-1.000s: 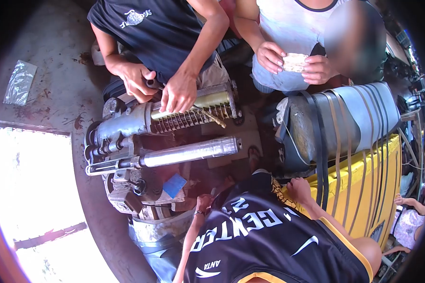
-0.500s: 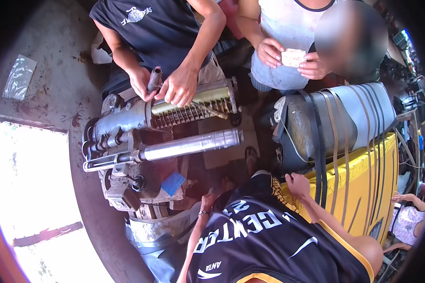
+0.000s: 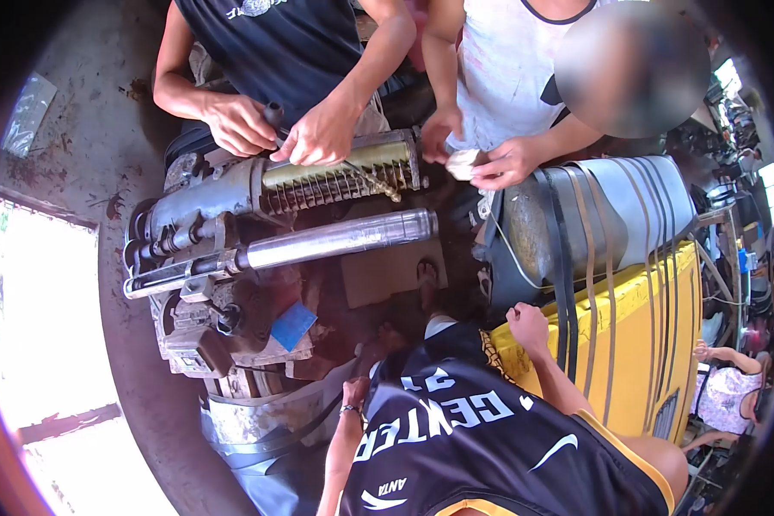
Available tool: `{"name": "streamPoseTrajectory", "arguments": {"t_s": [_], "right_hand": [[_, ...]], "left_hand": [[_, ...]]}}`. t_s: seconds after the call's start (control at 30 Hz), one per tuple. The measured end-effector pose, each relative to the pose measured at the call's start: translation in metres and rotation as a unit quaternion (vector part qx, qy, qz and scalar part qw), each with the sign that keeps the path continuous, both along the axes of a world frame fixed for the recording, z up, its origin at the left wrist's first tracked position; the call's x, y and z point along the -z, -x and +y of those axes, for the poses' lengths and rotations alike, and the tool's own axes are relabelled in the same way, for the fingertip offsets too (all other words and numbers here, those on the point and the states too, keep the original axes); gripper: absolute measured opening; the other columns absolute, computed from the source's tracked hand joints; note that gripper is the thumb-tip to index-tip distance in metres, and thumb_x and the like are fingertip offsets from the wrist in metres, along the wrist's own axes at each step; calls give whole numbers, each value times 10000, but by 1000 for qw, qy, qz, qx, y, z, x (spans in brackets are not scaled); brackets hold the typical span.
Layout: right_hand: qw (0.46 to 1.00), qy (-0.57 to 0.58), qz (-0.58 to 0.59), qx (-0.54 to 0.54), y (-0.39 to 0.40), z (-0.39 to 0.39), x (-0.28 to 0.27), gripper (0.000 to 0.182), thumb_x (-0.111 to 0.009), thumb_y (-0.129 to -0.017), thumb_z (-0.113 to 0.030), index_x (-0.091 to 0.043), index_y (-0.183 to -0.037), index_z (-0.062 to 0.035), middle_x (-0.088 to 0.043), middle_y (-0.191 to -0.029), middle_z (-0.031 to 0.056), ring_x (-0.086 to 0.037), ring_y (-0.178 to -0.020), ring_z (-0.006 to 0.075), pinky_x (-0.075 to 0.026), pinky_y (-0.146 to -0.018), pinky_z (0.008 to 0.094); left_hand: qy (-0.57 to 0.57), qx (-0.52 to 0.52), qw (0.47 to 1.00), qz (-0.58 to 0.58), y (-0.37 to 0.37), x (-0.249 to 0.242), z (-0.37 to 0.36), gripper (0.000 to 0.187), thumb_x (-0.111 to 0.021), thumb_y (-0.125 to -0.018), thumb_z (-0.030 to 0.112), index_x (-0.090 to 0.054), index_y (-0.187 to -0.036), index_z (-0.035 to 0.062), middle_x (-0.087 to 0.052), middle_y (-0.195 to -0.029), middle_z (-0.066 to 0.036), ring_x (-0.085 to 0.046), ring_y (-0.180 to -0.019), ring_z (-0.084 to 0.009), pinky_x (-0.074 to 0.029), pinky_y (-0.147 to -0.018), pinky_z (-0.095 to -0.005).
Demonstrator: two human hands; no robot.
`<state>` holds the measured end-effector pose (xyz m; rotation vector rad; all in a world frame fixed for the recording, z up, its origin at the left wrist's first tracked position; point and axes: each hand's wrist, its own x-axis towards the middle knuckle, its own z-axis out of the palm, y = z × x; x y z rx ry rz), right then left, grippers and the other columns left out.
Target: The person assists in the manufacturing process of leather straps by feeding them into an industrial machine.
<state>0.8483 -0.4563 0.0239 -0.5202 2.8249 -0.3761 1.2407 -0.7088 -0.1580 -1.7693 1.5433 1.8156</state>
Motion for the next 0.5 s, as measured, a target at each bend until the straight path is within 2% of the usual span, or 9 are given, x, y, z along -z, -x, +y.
{"name": "streamPoseTrajectory", "arguments": {"t_s": [0.03, 0.13, 0.17, 0.27, 0.3, 0.4, 0.43, 0.5], "right_hand": [[1000, -1, -15, -3, 0, -1, -4, 292, -606, -926, -294, -697, -821, -36, -706, -821, 231, -683, -809, 464, -544, -751, 567], [999, -17, -24, -21, 3, -1, -3, 286, -602, -923, -286, -703, -828, -36, -706, -829, 241, -684, -808, 472, -549, -756, 567], [999, -11, -26, -20, 3, -1, -3, 289, -601, -919, -282, -704, -829, -28, -708, -841, 248, -683, -810, 481, -554, -764, 565], [999, -3, -33, -9, 3, -1, -3, 300, -600, -921, -285, -703, -835, -18, -709, -855, 251, -683, -817, 483, -553, -762, 564], [999, -4, -34, -9, 3, -1, -3, 302, -600, -922, -286, -703, -836, -15, -710, -857, 251, -684, -818, 482, -553, -762, 564], [999, -2, -35, -7, 5, 0, -6, 306, -599, -925, -286, -704, -841, -11, -711, -863, 250, -686, -821, 477, -551, -762, 561], [999, 2, -34, -4, 5, 0, -5, 305, -599, -925, -285, -706, -844, -12, -712, -865, 250, -687, -821, 475, -551, -762, 560], [999, 4, -39, 1, 3, -2, -5, 302, -599, -926, -284, -710, -851, -14, -713, -871, 249, -690, -823, 470, -551, -763, 556]], "left_hand": [[16, 15, 999, -43, 15, -22, -3, 284, -642, -894, 237, -775, -934, -11, -741, -803, -98, -656, -737, -148, -497, -658, -338], [64, 41, 997, 32, 25, -35, -8, 328, -641, -902, 270, -767, -961, -27, -740, -801, -124, -660, -727, -159, -512, -671, -348], [50, 41, 996, 60, 29, -48, -10, 323, -632, -921, 245, -754, -981, -48, -753, -814, -116, -695, -759, -170, -536, -706, -335], [110, 81, 986, 91, 32, -64, -17, 286, -613, -947, 218, -755, -996, -26, -776, -860, -135, -756, -842, -209, -564, -745, -328], [138, 151, 975, 85, 42, -98, -22, 245, -593, -953, 167, -746, -1059, 7, -782, -930, -159, -772, -939, -281, -588, -787, -352], [221, 260, 935, 93, 44, -149, -22, 247, -588, -935, 124, -730, -1110, 23, -774, -953, -171, -756, -944, -344, -603, -797, -392], [179, 271, 942, 84, 44, -173, -20, 309, -569, -907, 82, -699, -1184, 45, -758, -1040, -183, -724, -1020, -372, -589, -864, -427], [217, 380, 897, 66, 50, -242, -17, 423, -588, -876, 58, -644, -1295, 71, -707, -1187, -199, -678, -1119, -375, -559, -931, -436]]}}
